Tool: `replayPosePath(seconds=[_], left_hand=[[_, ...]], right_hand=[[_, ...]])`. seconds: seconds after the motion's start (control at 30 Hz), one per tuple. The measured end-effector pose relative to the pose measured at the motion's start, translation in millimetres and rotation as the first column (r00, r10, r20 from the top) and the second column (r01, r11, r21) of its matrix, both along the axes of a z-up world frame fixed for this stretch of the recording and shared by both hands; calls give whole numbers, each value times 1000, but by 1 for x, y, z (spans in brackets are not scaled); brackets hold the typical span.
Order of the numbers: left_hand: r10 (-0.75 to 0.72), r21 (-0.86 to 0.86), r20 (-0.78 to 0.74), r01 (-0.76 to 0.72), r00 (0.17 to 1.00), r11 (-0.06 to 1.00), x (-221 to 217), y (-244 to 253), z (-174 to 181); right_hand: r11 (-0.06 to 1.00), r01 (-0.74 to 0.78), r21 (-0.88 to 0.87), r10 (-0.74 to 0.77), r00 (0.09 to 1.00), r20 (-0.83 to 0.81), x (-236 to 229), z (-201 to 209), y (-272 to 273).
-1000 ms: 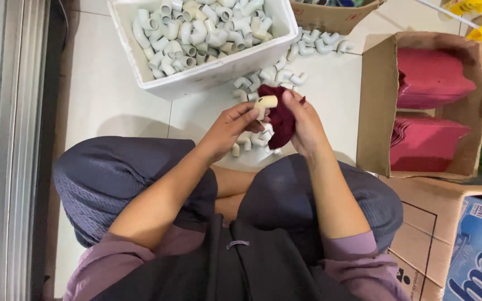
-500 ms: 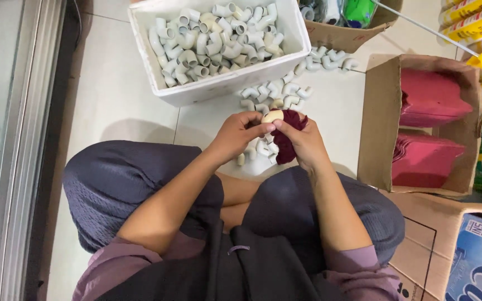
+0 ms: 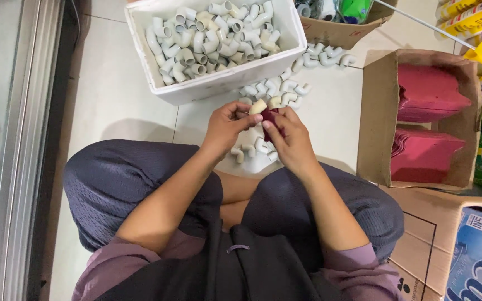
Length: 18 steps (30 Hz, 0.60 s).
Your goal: The person is cleaning small PVC pipe elbow fittings by wiping them individually with a cloth.
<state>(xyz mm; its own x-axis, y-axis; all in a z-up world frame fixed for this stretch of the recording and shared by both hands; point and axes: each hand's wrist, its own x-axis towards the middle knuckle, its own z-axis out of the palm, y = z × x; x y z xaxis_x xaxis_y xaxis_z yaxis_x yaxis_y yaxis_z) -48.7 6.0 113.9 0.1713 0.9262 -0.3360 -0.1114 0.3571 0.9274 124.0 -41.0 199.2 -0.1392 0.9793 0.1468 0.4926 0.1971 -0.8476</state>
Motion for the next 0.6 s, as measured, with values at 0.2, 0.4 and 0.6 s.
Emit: replayPosePath(seconds=[0.2, 0.4, 0.6], left_hand=[[104, -242, 278, -35, 955, 970, -1, 7, -10], [69, -96, 372, -36, 926, 995, 3, 5, 18], [19, 150, 159, -43, 987, 988, 21, -10, 43]], right_hand=[[949, -119, 291, -4, 920, 391, 6, 5, 1], [972, 229, -55, -235, 936, -262, 21, -41, 4], [849, 80, -522, -431, 676, -598, -1, -18, 0]])
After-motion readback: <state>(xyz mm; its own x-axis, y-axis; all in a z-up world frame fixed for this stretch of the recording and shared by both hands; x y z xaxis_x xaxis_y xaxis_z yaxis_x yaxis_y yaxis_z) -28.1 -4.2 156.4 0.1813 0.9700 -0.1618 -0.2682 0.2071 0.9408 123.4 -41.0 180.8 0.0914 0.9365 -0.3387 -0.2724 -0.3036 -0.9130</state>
